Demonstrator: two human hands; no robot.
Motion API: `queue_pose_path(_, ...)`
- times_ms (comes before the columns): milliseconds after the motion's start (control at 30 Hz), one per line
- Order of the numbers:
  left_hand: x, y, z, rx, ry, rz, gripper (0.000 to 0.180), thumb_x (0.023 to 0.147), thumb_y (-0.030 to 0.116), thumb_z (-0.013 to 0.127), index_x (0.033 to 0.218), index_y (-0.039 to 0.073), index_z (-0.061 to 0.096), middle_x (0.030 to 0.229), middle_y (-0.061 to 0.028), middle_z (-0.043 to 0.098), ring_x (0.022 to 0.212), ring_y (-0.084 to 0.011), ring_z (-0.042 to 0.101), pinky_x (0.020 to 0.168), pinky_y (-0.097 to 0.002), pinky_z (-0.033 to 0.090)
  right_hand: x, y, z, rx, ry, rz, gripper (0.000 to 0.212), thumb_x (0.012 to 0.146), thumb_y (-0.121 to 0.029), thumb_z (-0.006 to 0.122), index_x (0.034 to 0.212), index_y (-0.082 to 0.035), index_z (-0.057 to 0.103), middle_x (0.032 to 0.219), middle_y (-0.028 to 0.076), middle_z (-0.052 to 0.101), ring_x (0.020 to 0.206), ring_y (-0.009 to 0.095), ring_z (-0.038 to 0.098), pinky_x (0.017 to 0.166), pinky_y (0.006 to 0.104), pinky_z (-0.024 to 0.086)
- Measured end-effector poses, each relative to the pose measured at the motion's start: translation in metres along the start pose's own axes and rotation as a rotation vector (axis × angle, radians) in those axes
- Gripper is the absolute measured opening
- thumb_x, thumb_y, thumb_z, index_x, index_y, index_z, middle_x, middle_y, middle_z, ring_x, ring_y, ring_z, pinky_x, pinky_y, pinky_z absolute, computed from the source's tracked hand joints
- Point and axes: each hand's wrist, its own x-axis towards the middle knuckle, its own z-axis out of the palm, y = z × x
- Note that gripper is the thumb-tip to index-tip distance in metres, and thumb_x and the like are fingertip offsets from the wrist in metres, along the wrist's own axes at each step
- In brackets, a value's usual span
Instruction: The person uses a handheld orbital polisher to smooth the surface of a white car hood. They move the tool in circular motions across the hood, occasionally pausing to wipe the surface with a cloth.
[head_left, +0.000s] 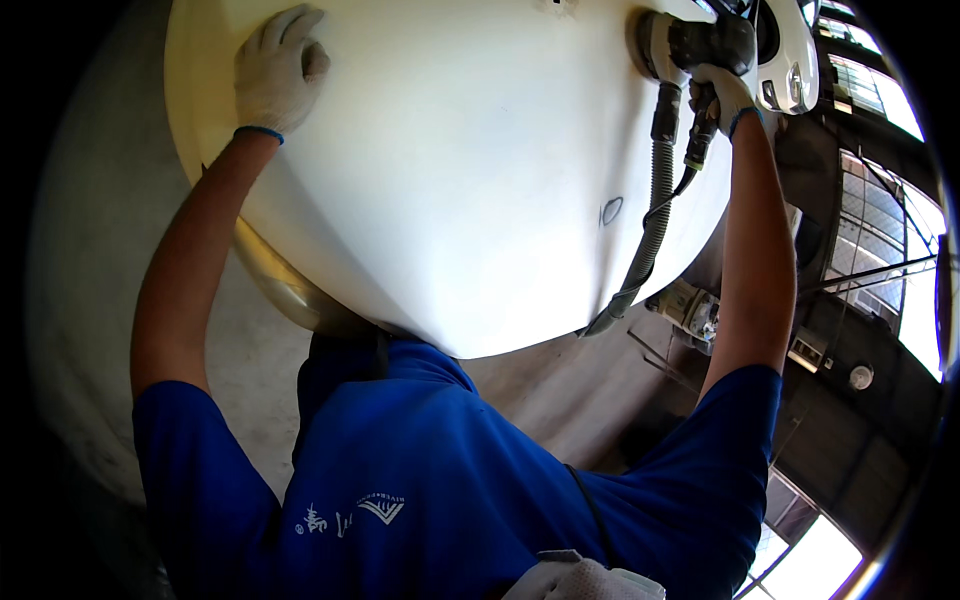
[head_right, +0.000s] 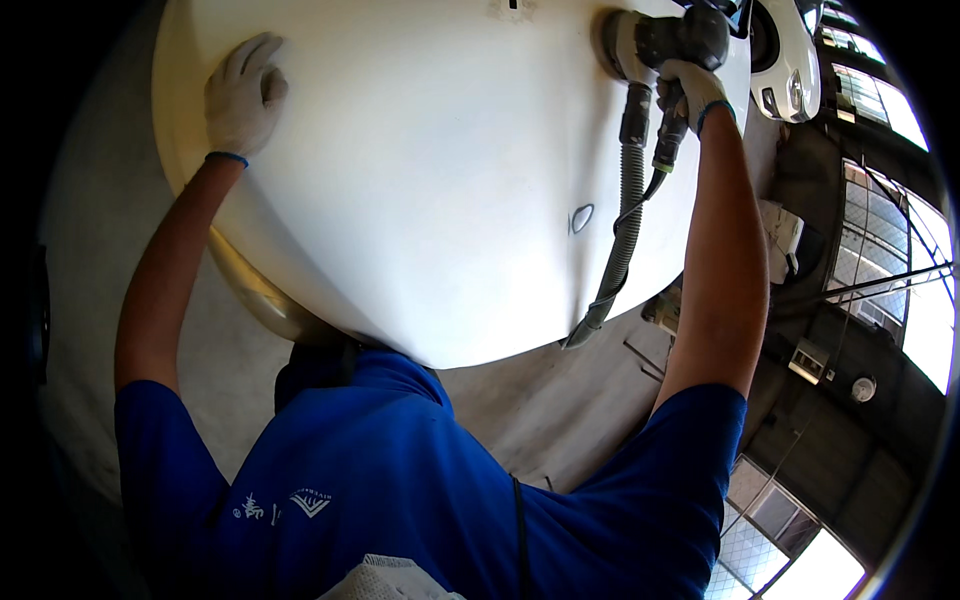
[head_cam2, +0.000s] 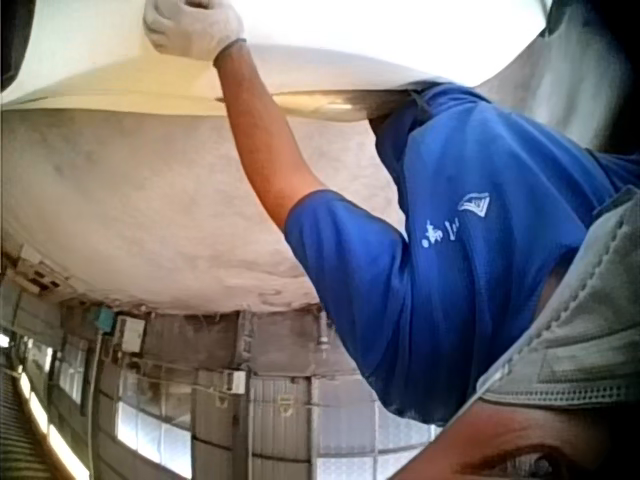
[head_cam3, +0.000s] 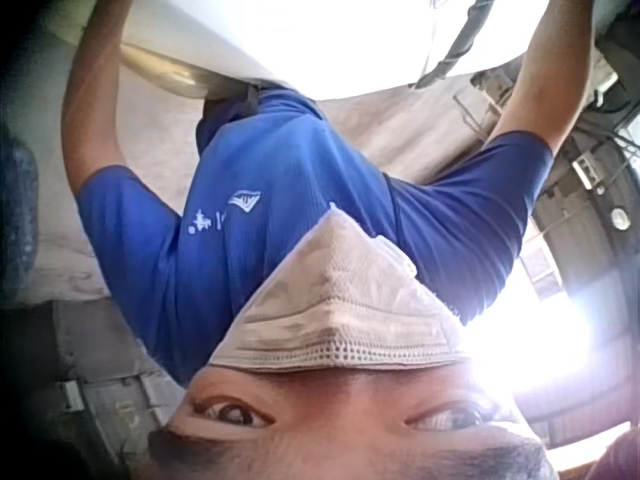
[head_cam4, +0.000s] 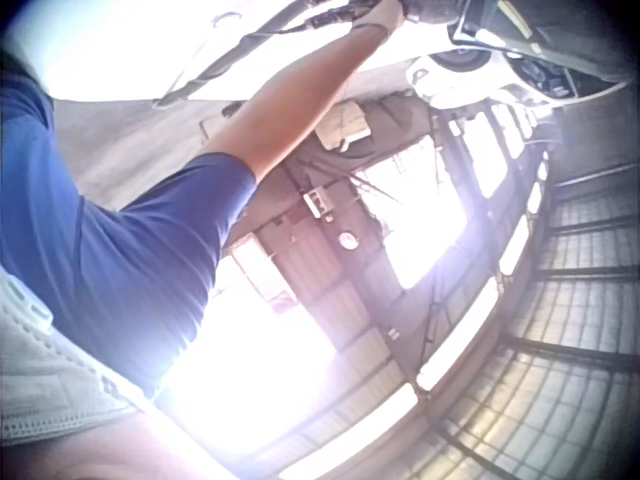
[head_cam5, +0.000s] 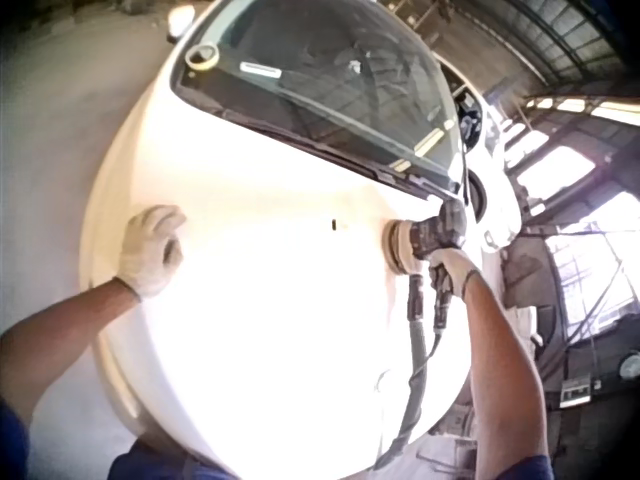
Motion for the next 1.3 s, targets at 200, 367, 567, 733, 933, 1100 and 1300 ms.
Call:
queue_pose_path(200, -0.003, 0.003, -0.001, 0.009, -0.001, -0.009, 0.048, 0.088, 0.022, 0.062, 0.136, 0.019, 0.061, 0.14, -0.0008, 0.059, 0.125, -0.0273, 0.056, 0.104, -0.0452, 0.045, -0.023, -0.018, 0.033, -0.17, -0.026, -0.217, 0.021, 0.077, -0.027, 0.071, 0.073, -0.007, 0.07, 0.065, 0.005, 0.067, 0.05, 0.011, 0.059, 0.044, 0.0236, 0.039)
queue_pose_path(367, -0.014, 0.014, 0.001, 0.029, 0.034, -0.015, 0.045, 0.09, 0.027, 0.06, 0.135, 0.022, 0.062, 0.138, 0.0005, 0.06, 0.124, -0.0275, 0.056, 0.104, -0.0456, 0.044, -0.026, -0.021, 0.037, -0.253, 0.089, -0.236, 0.019, 0.077, -0.025, 0.07, 0.075, -0.006, 0.068, 0.066, 0.005, 0.066, 0.057, 0.015, 0.063, 0.055, 0.0277, 0.049)
queue_pose_path(567, -0.013, 0.005, 0.008, 0.022, 0.005, -0.004, 0.044, 0.091, 0.027, 0.059, 0.135, 0.021, 0.062, 0.139, -0.0017, 0.059, 0.125, -0.028, 0.055, 0.105, -0.0462, 0.044, -0.034, -0.016, 0.049, -0.313, 0.102, -0.196, 0.023, 0.072, -0.029, 0.07, 0.068, -0.006, 0.071, 0.064, 0.007, 0.068, 0.052, 0.011, 0.061, 0.052, 0.0235, 0.046)
queue_pose_path(733, -0.017, 0.013, 0.0, 0.044, -0.019, -0.03, 0.044, 0.092, 0.027, 0.058, 0.135, 0.02, 0.061, 0.141, -0.002, 0.057, 0.128, -0.0282, 0.053, 0.107, -0.0467, 0.043, -0.023, -0.016, 0.042, -0.348, 0.183, -0.225, 0.02, 0.074, -0.027, 0.07, 0.071, -0.008, 0.07, 0.063, 0.005, 0.067, 0.053, 0.012, 0.062, 0.052, 0.0248, 0.046)
queue_pose_path(933, -0.022, 0.012, 0.004, 0.068, 0.0, -0.011, 0.044, 0.094, 0.028, 0.057, 0.137, 0.021, 0.06, 0.142, -0.0011, 0.057, 0.128, -0.0282, 0.053, 0.107, -0.0472, 0.042, -0.006, -0.009, 0.038, -0.316, 0.202, -0.233, 0.018, 0.078, -0.026, 0.071, 0.073, -0.009, 0.069, 0.063, 0.004, 0.066, 0.053, 0.013, 0.062, 0.05, 0.0262, 0.045)
queue_pose_path(1100, -0.012, 0.011, 0.0, 0.063, -0.032, -0.034, 0.044, 0.094, 0.028, 0.057, 0.138, 0.022, 0.06, 0.141, -0.001, 0.057, 0.128, -0.0275, 0.053, 0.108, -0.0469, 0.042, -0.023, -0.017, 0.053, -0.352, 0.123, -0.26, 0.018, 0.078, -0.026, 0.071, 0.073, -0.009, 0.069, 0.063, 0.003, 0.066, 0.053, 0.013, 0.062, 0.05, 0.0259, 0.045)
queue_pose_path(1300, -0.017, 0.015, -0.003, 0.064, 0.002, -0.014, 0.045, 0.094, 0.028, 0.057, 0.138, 0.022, 0.06, 0.141, -0.0011, 0.057, 0.127, -0.0277, 0.053, 0.108, -0.046, 0.042, 0.0, -0.026, 0.049, -0.323, 0.16, -0.288, 0.019, 0.079, -0.027, 0.071, 0.074, -0.009, 0.069, 0.063, 0.003, 0.066, 0.052, 0.012, 0.062, 0.049, 0.0257, 0.045)
